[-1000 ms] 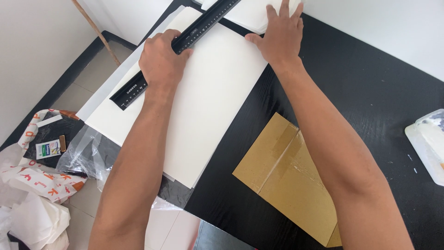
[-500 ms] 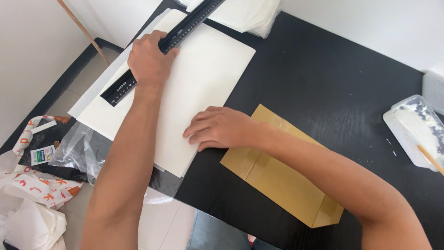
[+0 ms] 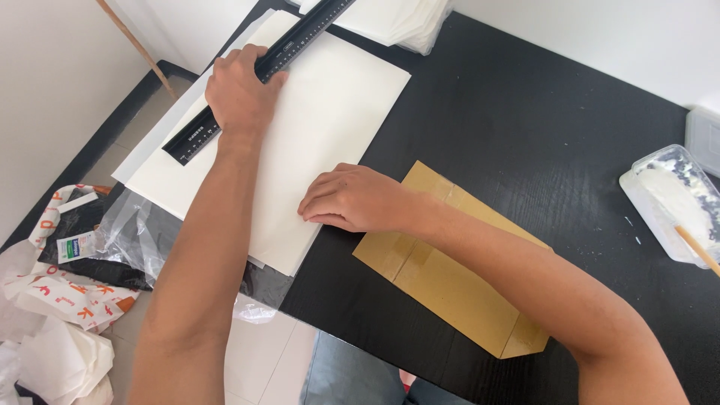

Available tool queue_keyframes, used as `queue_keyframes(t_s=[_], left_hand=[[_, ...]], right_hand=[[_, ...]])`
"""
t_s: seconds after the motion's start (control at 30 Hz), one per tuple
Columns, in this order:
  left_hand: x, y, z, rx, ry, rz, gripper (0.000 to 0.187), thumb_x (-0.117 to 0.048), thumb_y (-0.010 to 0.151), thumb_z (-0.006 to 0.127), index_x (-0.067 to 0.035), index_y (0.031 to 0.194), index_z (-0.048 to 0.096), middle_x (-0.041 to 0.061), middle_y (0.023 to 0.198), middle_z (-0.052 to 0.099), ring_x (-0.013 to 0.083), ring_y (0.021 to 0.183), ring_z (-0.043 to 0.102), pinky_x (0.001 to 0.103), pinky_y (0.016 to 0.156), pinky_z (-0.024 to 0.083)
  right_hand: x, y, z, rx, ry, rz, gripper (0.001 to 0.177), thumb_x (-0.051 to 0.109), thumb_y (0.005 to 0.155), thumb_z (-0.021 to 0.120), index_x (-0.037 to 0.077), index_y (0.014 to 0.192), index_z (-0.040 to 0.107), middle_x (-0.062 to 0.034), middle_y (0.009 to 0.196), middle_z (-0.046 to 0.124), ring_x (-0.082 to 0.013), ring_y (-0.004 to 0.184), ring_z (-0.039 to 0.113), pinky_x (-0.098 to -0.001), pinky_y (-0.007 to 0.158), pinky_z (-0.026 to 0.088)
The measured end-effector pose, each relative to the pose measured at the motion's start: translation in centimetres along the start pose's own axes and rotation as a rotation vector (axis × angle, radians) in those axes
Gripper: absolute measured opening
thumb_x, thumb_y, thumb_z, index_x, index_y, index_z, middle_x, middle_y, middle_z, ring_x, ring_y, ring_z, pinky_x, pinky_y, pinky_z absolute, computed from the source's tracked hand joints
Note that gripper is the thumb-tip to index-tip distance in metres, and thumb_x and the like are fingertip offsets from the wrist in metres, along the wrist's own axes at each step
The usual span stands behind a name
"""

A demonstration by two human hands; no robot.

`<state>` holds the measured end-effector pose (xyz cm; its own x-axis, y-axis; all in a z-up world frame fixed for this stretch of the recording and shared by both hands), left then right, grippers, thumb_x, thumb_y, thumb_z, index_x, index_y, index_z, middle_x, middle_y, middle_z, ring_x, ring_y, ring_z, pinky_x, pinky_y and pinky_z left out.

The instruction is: The person is wrapping a piece of cardboard with white paper, folding the edges carefully and then applying glue with a brush to secure the paper in place.

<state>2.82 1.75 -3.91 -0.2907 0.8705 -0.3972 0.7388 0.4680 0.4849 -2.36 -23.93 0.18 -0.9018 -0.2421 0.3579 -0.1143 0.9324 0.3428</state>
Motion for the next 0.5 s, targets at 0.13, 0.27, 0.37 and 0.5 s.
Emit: queue_keyframes(t_s=[0.13, 0.27, 0.37, 0.5], left_hand=[[0.1, 0.0, 0.1, 0.007, 0.003, 0.0, 0.043, -0.038, 0.082, 0.087, -0.018, 0.117, 0.072, 0.0, 0.102, 0.072, 0.0284, 0.094, 0.062, 0.046, 0.067, 0.051], [0.2, 0.0, 0.1, -0.004, -0.01, 0.008, 0.043, -0.037, 0.081, 0.088, -0.018, 0.117, 0.072, 0.0, 0.103, 0.073, 0.0281, 0.095, 0.061, 0.045, 0.07, 0.05], [0.1, 0.0, 0.1, -0.012, -0.02, 0.007, 0.043, -0.037, 0.081, 0.089, -0.018, 0.115, 0.072, 0.0, 0.099, 0.072, 0.0277, 0.093, 0.062, 0.045, 0.068, 0.051], [0.0, 0.1, 0.1, -0.015, -0.026, -0.017, 0.043, -0.038, 0.079, 0.089, -0.019, 0.114, 0.071, 0.001, 0.098, 0.072, 0.0272, 0.093, 0.062, 0.045, 0.068, 0.051]], right_hand=[[0.1, -0.1, 0.6, -0.022, 0.008, 0.066, 0.015, 0.02, 0.106, 0.057, 0.013, 0.1, 0.07, 0.0032, 0.101, 0.073, -0.0199, 0.099, 0.066, -0.0355, 0.078, 0.045], [0.2, 0.3, 0.5, -0.029, 0.037, 0.123, 0.014, 0.019, 0.103, 0.061, 0.017, 0.09, 0.065, 0.0073, 0.097, 0.072, -0.0177, 0.092, 0.065, -0.0358, 0.076, 0.044], [0.2, 0.9, 0.0, 0.016, 0.132, 0.227, 0.014, 0.02, 0.097, 0.07, 0.018, 0.084, 0.065, 0.0088, 0.092, 0.074, -0.0168, 0.091, 0.065, -0.0357, 0.077, 0.047], [-0.5, 1.6, -0.7, 0.11, 0.331, 0.411, 0.015, 0.025, 0.086, 0.082, 0.019, 0.08, 0.069, 0.0094, 0.089, 0.078, -0.0149, 0.088, 0.063, -0.0339, 0.088, 0.046]])
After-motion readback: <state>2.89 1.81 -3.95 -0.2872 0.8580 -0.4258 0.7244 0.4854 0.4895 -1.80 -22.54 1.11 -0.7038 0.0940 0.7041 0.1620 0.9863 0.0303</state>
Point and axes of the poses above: each hand's wrist, its own y-axis towards the middle knuckle, its own z-axis out of the palm, x = y × z, the point moved 1 cm from there along y, towards the middle knuckle
